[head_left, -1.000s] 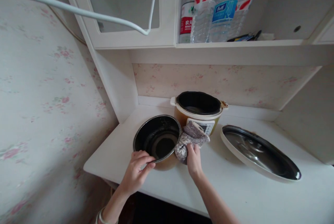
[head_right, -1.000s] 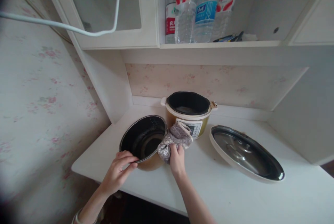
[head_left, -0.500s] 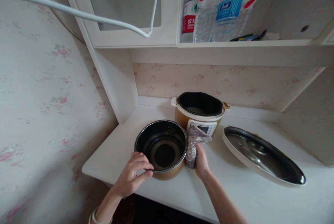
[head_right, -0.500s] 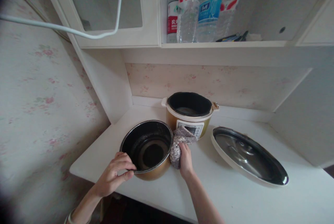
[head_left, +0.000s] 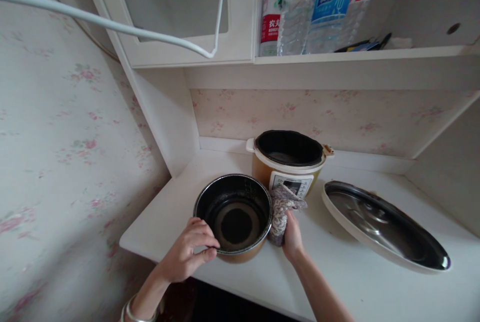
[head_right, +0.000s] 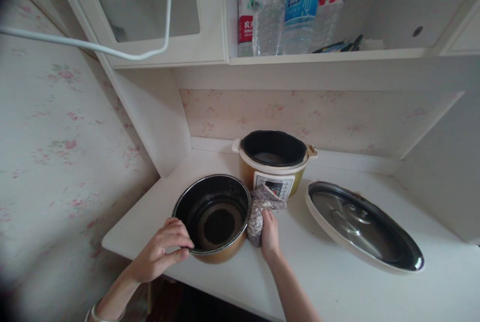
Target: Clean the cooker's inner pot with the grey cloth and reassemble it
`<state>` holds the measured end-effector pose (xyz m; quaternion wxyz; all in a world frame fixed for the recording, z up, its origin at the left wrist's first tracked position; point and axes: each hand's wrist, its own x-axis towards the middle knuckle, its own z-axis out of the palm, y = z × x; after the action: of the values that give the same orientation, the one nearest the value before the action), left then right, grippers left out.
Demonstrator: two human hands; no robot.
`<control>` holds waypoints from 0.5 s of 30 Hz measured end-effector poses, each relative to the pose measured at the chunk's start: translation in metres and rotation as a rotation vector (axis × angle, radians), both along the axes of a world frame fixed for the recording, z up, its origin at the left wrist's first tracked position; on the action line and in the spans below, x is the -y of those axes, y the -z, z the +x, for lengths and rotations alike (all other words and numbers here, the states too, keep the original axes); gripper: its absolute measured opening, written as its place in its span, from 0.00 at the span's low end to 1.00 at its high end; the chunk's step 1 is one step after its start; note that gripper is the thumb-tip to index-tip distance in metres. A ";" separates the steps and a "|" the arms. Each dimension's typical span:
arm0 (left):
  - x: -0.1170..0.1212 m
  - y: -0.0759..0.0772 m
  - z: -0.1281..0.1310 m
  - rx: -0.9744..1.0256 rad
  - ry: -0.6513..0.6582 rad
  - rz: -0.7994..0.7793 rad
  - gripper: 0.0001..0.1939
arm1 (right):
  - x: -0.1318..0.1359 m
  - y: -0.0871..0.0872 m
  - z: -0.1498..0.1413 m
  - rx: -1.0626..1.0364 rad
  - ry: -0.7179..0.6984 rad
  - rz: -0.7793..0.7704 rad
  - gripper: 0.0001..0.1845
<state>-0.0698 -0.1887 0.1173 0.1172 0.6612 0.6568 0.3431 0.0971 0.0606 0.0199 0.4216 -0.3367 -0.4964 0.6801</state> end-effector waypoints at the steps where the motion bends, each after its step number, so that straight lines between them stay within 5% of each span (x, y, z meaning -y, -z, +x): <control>1: 0.000 0.000 0.001 -0.001 -0.001 -0.001 0.08 | 0.000 0.000 0.001 -0.002 -0.004 -0.020 0.17; 7: 0.002 0.002 0.002 -0.015 -0.015 -0.007 0.08 | 0.017 -0.002 0.008 0.047 0.054 -0.038 0.13; 15: 0.000 0.004 -0.011 -0.088 -0.009 -0.018 0.08 | 0.050 0.023 0.019 0.219 0.224 0.000 0.11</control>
<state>-0.0803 -0.1888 0.1128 0.0925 0.6718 0.6672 0.3083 0.1165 0.0105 -0.0033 0.4383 -0.4621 -0.4988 0.5878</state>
